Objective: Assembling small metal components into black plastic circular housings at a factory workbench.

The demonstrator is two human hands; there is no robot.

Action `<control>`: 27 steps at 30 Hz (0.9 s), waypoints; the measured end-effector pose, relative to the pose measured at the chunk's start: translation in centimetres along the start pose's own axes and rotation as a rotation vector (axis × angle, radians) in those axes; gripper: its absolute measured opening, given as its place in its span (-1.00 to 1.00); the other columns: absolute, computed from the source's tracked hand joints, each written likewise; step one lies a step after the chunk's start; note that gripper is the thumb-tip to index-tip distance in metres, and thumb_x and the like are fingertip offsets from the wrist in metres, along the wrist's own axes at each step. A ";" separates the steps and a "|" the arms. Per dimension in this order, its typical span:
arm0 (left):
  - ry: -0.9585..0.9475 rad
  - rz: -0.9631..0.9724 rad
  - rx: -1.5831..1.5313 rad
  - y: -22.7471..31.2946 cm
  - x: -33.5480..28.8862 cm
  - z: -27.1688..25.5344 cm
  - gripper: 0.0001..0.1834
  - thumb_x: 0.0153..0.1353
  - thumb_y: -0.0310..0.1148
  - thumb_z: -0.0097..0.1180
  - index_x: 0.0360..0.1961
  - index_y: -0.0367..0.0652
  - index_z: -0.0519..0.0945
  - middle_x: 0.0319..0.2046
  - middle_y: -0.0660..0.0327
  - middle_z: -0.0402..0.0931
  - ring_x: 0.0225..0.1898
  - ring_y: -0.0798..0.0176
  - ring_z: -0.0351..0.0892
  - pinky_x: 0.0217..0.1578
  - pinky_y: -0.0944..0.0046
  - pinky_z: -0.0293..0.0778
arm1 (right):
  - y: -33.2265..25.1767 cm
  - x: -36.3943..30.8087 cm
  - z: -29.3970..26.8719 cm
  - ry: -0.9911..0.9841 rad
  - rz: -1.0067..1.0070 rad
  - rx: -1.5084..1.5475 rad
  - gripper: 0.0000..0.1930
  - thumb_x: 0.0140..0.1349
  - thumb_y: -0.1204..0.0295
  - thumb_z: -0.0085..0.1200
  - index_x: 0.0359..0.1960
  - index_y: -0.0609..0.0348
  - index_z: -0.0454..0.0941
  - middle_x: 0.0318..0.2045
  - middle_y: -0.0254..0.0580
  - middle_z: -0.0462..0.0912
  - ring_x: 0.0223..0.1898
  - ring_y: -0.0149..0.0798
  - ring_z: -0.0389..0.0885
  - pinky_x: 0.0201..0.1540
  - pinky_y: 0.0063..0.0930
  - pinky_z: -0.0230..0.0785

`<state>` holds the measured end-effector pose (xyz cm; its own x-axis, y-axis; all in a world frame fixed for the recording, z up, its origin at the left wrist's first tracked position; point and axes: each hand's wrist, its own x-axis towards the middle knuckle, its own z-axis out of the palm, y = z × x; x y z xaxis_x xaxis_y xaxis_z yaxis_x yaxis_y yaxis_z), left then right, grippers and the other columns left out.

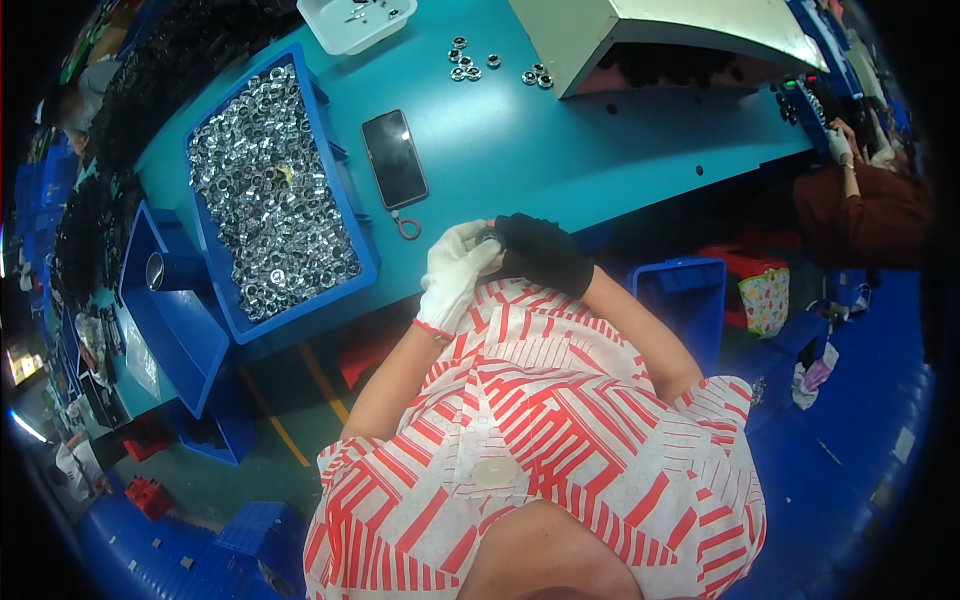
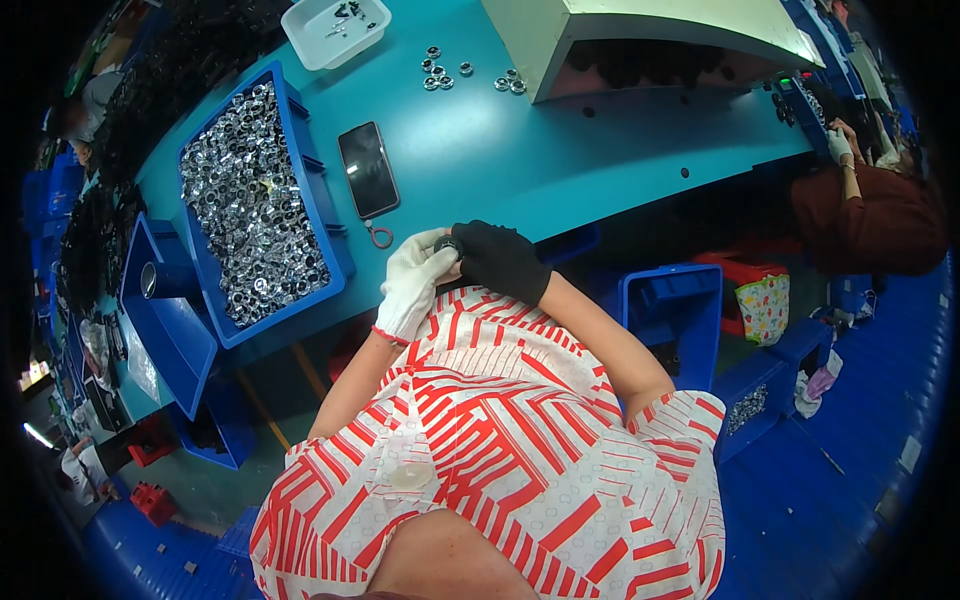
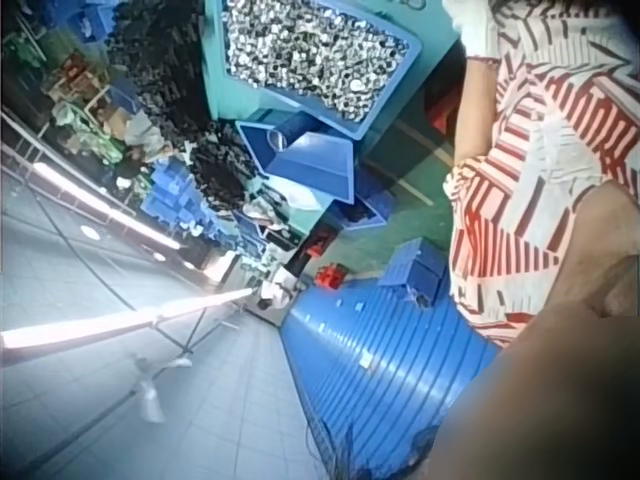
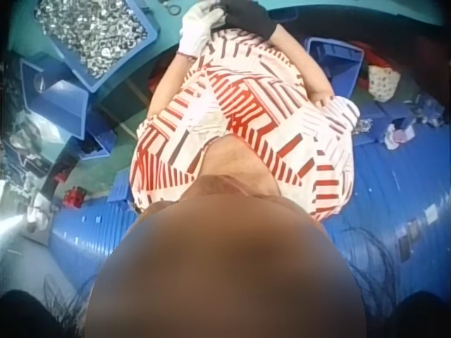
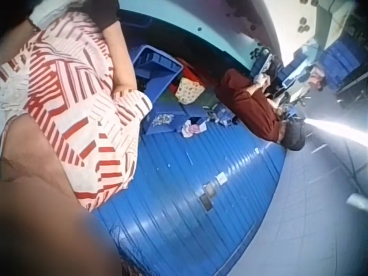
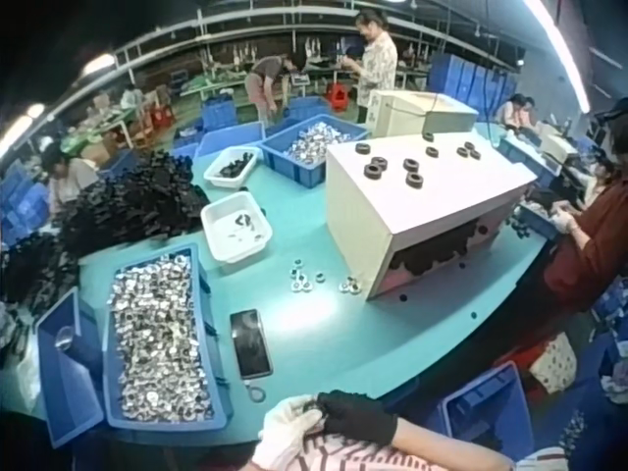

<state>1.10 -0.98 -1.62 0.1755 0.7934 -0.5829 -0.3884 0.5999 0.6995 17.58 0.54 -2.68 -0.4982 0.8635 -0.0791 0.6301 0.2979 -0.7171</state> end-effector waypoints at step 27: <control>-0.060 0.067 0.390 -1.7 1.6 -0.4 -0.57 0.07 -0.55 0.12 0.00 -0.42 0.35 -0.38 0.15 0.50 -0.53 0.42 0.45 -0.51 0.46 0.43 | -1.5 -0.9 -1.0 -0.088 0.111 -0.042 -0.75 0.04 0.38 0.04 -0.19 0.03 0.56 -0.22 -0.11 0.62 -0.22 -0.08 0.60 -0.16 -0.28 0.42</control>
<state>1.71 -0.78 -3.91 0.2184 0.8296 -0.5139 -0.0303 0.5321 0.8461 17.71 -0.27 -0.87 -0.4733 0.8534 -0.2181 0.7078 0.2211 -0.6709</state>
